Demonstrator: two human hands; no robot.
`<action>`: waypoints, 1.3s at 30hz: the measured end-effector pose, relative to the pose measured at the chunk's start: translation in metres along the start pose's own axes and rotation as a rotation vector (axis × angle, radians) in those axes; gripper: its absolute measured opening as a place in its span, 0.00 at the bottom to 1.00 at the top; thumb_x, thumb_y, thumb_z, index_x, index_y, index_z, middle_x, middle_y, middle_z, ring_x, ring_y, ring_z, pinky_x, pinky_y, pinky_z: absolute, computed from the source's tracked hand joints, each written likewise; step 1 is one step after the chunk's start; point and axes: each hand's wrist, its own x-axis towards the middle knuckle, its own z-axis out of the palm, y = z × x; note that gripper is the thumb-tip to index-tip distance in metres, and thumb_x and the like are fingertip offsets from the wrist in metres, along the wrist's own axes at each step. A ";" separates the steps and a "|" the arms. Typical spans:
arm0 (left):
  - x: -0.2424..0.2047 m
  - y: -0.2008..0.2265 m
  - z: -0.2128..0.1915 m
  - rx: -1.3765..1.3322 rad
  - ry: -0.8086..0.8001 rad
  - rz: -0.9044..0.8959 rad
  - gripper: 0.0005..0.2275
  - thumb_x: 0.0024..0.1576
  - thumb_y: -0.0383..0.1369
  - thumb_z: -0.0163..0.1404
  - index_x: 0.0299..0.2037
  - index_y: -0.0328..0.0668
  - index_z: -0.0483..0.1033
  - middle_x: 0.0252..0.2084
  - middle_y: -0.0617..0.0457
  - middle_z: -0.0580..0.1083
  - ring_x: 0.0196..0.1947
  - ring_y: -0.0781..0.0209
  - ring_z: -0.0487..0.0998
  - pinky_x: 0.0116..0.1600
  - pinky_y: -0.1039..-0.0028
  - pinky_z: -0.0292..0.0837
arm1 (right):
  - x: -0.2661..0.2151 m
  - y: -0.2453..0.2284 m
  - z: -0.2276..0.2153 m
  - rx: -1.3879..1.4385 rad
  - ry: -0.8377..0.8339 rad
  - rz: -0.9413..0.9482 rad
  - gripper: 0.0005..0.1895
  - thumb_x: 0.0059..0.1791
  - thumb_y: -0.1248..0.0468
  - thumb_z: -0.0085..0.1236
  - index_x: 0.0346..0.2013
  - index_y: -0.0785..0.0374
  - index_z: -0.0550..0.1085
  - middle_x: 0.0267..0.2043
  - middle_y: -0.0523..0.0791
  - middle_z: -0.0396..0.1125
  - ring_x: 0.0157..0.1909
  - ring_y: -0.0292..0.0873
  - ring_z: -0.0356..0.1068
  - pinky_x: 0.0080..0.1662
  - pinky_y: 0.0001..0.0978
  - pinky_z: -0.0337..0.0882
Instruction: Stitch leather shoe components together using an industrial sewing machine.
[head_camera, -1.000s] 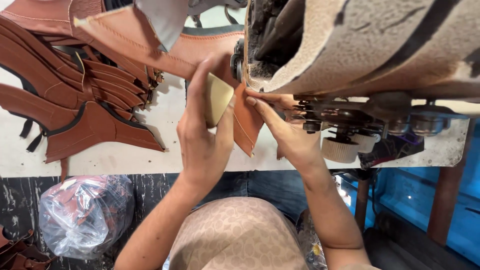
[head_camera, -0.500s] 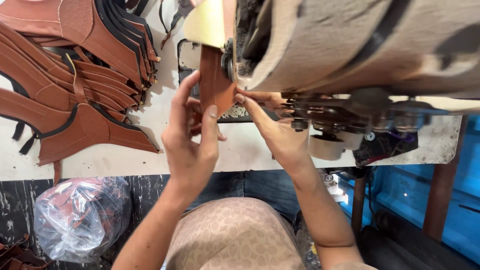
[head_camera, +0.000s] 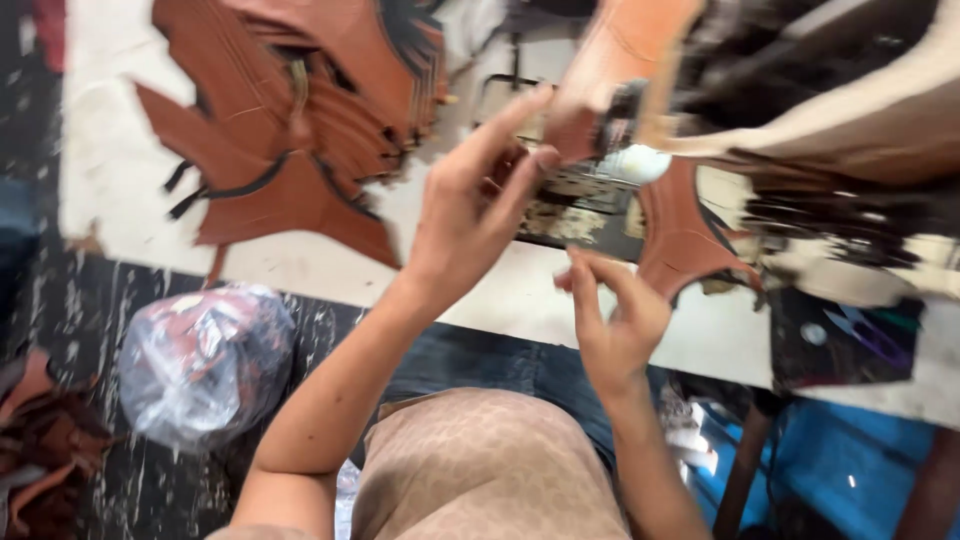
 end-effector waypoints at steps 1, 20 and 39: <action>-0.005 -0.005 -0.007 0.014 -0.015 -0.016 0.20 0.67 0.25 0.54 0.70 0.44 0.68 0.37 0.52 0.77 0.33 0.68 0.75 0.37 0.77 0.75 | -0.014 0.006 0.003 -0.148 0.005 -0.056 0.05 0.55 0.74 0.58 0.45 0.71 0.78 0.33 0.45 0.74 0.34 0.36 0.74 0.41 0.27 0.73; -0.065 -0.103 -0.177 0.949 0.019 -0.168 0.27 0.49 0.32 0.64 0.59 0.34 0.70 0.52 0.45 0.71 0.53 0.48 0.68 0.58 0.57 0.58 | -0.041 0.025 0.054 -0.178 -0.229 -0.318 0.05 0.54 0.71 0.60 0.44 0.66 0.78 0.37 0.46 0.75 0.34 0.37 0.75 0.35 0.24 0.73; -0.053 -0.090 -0.208 1.279 -0.031 -0.119 0.27 0.48 0.31 0.63 0.60 0.41 0.71 0.64 0.38 0.65 0.66 0.41 0.62 0.66 0.54 0.59 | -0.022 0.057 0.068 -0.272 -0.162 -0.150 0.05 0.53 0.69 0.61 0.42 0.65 0.80 0.31 0.44 0.74 0.27 0.33 0.69 0.26 0.24 0.62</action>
